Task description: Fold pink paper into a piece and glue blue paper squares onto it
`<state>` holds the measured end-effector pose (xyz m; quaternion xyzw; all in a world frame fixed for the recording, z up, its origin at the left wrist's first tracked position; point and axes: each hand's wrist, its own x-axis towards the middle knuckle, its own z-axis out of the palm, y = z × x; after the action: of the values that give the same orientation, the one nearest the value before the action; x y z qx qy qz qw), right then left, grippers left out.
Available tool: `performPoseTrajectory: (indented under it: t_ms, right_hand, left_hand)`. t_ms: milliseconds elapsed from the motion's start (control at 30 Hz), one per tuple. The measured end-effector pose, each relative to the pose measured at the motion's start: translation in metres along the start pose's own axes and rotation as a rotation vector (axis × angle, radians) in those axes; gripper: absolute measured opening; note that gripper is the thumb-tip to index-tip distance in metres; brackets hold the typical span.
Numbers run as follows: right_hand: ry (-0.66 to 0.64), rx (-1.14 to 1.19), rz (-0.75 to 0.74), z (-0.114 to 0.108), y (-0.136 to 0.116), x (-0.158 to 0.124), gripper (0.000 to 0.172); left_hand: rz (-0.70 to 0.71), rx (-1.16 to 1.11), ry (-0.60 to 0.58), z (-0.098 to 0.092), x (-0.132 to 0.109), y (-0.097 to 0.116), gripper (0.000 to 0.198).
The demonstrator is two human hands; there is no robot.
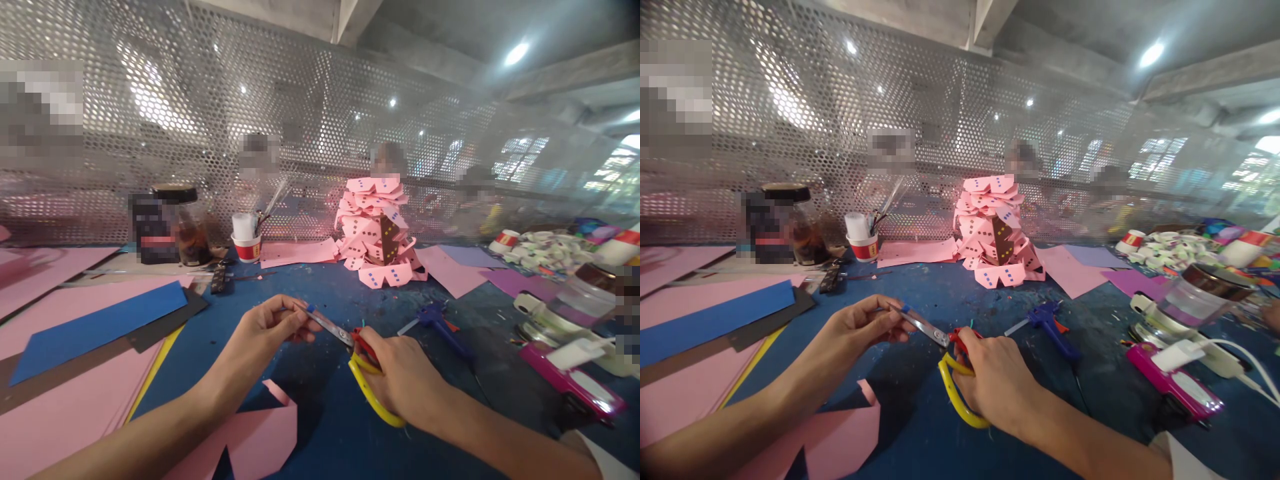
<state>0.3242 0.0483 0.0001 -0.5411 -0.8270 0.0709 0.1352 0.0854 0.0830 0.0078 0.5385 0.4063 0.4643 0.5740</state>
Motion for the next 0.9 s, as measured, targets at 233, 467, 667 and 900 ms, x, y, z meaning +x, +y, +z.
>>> performPoseTrajectory:
  t_ms: [233, 467, 667, 900]
  right_hand:
    - [0.017, -0.019, -0.001, 0.0037, 0.0022, -0.0014, 0.014]
    - [0.036, -0.057, 0.01, 0.0073, 0.0042, 0.0012, 0.012]
    - [0.042, -0.064, 0.029, 0.0065, 0.005, 0.0022, 0.011]
    - [0.06, -0.087, 0.017, 0.0098, 0.0066, 0.0008, 0.009]
  left_hand:
    - [-0.01, -0.002, 0.002, 0.0001, -0.0008, 0.0001, 0.025]
    - [-0.032, -0.005, 0.009, 0.0002, -0.0023, 0.0015, 0.024]
    - [-0.064, -0.014, -0.009, -0.0002, -0.0017, 0.0003, 0.022]
    - [-0.081, 0.073, 0.019, 0.0013, -0.003, 0.0035, 0.026]
